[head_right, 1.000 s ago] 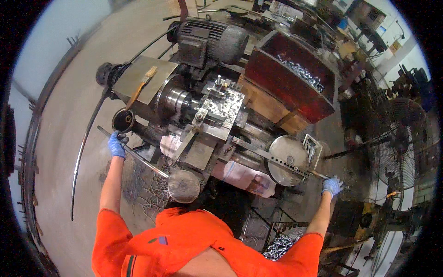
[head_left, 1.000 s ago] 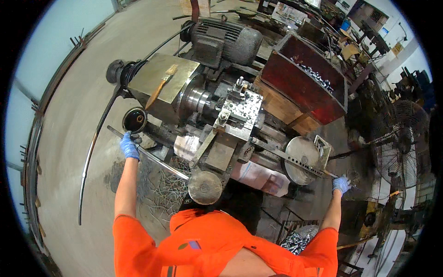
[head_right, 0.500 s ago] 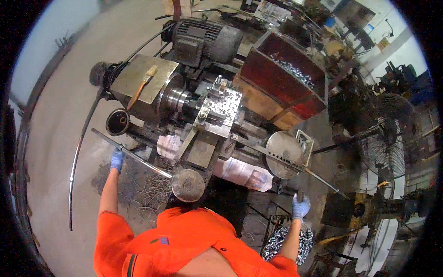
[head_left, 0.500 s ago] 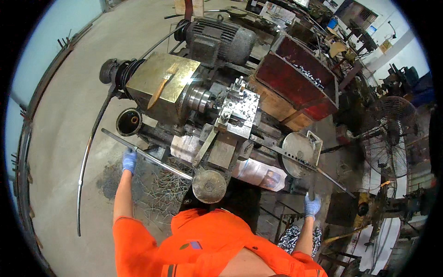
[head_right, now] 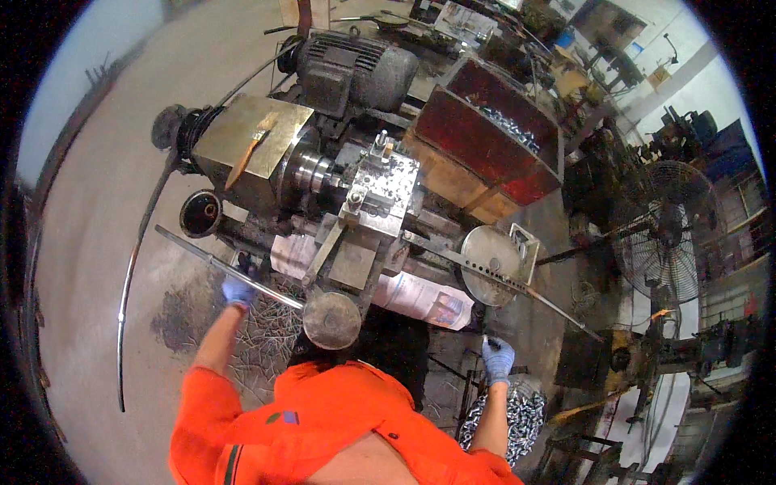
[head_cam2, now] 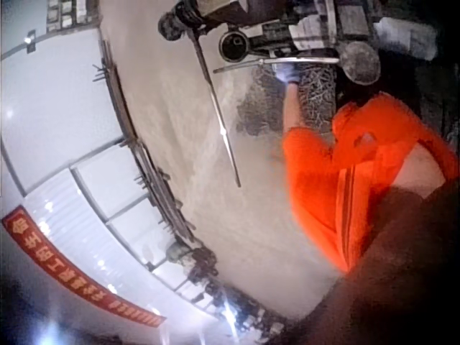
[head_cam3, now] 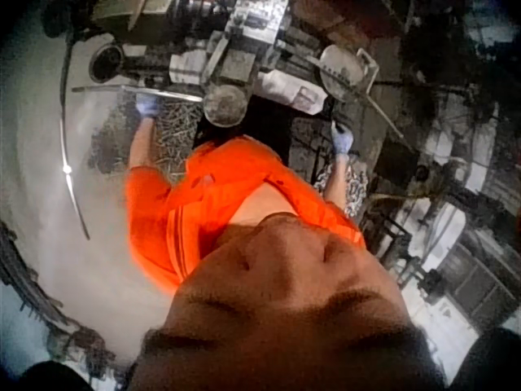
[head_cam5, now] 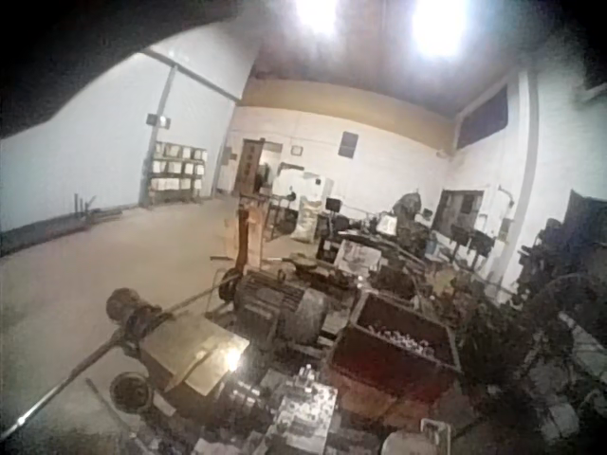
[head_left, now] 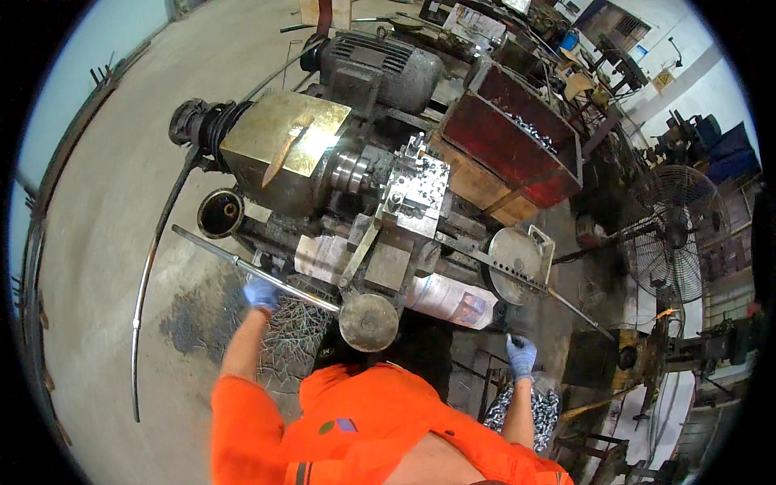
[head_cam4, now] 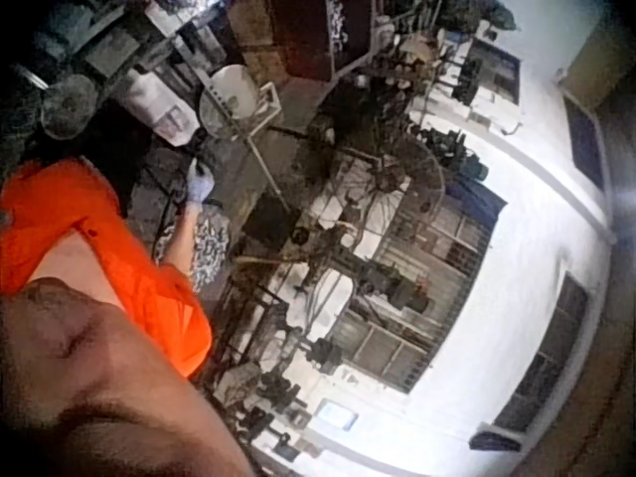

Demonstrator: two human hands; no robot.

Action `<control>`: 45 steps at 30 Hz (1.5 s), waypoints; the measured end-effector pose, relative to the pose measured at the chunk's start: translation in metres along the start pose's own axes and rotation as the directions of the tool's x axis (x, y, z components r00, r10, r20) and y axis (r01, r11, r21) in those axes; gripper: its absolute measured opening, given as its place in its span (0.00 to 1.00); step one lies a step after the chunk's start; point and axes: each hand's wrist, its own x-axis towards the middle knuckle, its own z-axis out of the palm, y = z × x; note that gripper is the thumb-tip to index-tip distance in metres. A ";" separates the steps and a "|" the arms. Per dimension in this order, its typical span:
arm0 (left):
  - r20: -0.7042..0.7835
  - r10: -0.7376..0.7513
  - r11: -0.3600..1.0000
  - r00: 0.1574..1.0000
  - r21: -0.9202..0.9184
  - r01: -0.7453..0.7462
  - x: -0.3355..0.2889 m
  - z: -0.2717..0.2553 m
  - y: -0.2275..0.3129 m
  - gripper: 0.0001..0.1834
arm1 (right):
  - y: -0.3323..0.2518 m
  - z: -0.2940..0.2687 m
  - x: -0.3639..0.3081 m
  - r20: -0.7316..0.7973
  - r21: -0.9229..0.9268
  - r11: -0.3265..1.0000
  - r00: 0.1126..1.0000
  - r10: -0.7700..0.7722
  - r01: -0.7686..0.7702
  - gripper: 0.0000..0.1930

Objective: The person operates a lathe to process small metal components, inserting pieces into the chuck and using hand levers to control the cutting action.

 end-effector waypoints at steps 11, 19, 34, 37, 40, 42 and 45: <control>0.257 0.099 0.992 0.961 -0.098 -0.076 0.017 -0.032 -0.041 0.18 | -0.129 -0.059 0.044 -0.153 -0.013 0.931 0.919 -0.362 0.365 0.10; 0.070 -0.188 0.925 0.980 -0.323 0.201 0.004 -0.100 -0.125 0.22 | -0.366 -0.016 0.039 -0.017 0.196 0.597 0.612 -0.791 0.778 0.09; -0.208 -0.567 0.816 0.797 -0.277 0.508 -0.083 -0.217 -0.134 0.28 | -0.516 0.078 0.016 0.532 -0.125 0.399 0.401 -0.745 0.908 0.27; -0.156 -0.571 0.809 0.806 -0.273 0.520 -0.096 -0.235 -0.092 0.26 | -0.520 0.071 0.011 0.565 -0.109 0.390 0.379 -0.733 0.915 0.27; -0.169 -0.568 0.812 0.805 -0.276 0.514 -0.098 -0.239 -0.084 0.24 | -0.507 0.097 0.030 0.439 -0.203 0.295 0.355 -0.825 0.934 0.29; -0.165 -0.572 0.808 0.804 -0.283 0.517 -0.104 -0.235 -0.086 0.23 | -0.519 0.077 0.013 0.542 -0.170 0.307 0.349 -0.765 0.936 0.29; -0.183 -0.557 0.819 0.810 -0.281 0.500 -0.099 -0.238 -0.082 0.22 | -0.513 0.085 0.025 0.480 -0.107 0.315 0.326 -0.814 0.943 0.27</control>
